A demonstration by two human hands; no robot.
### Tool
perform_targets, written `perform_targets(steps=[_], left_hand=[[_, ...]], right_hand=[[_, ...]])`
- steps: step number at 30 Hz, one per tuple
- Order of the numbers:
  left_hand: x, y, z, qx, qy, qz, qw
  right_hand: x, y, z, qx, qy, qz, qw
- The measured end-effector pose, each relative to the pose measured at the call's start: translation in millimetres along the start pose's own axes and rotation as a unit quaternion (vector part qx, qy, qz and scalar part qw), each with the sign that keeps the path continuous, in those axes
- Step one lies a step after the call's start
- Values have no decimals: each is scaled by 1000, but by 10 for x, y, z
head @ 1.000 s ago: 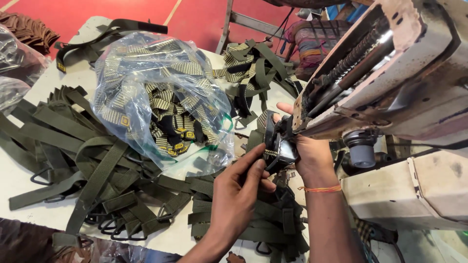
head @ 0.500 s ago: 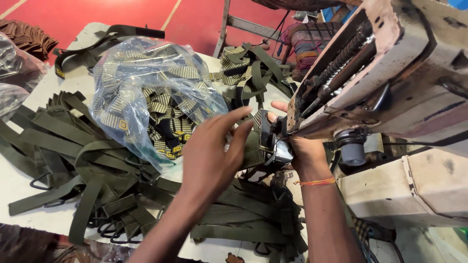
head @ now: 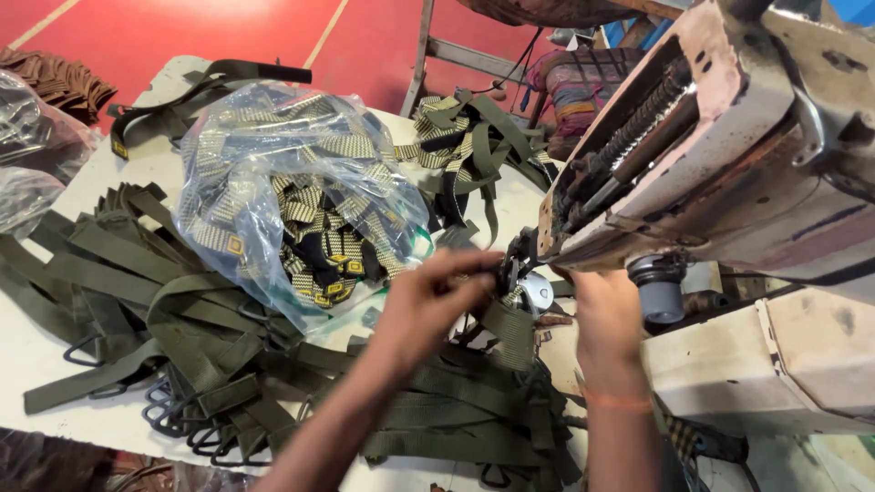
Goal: Stitching and organizing nylon straps for shoe manufacturing using a heavy-duty sewing machine.
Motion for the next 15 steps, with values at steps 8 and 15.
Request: perform_targets(steps=[8,15], left_hand=[[-293,435,-28,16,54,179,982],[-243,345,-71,-43,-31,173,983]], right_hand=[[718,685,89,113,-63,18,991],[2147,467,540,253,9,54,966]])
Point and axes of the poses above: each hand's wrist, its own y-axis away from the middle knuckle, its own x-axis out of the back of the hand, z = x × y, the point moved 4 cm from there along -y, towards the middle knuckle, and after that the axes turned 1 degree about -y, right-handed, at the moved point
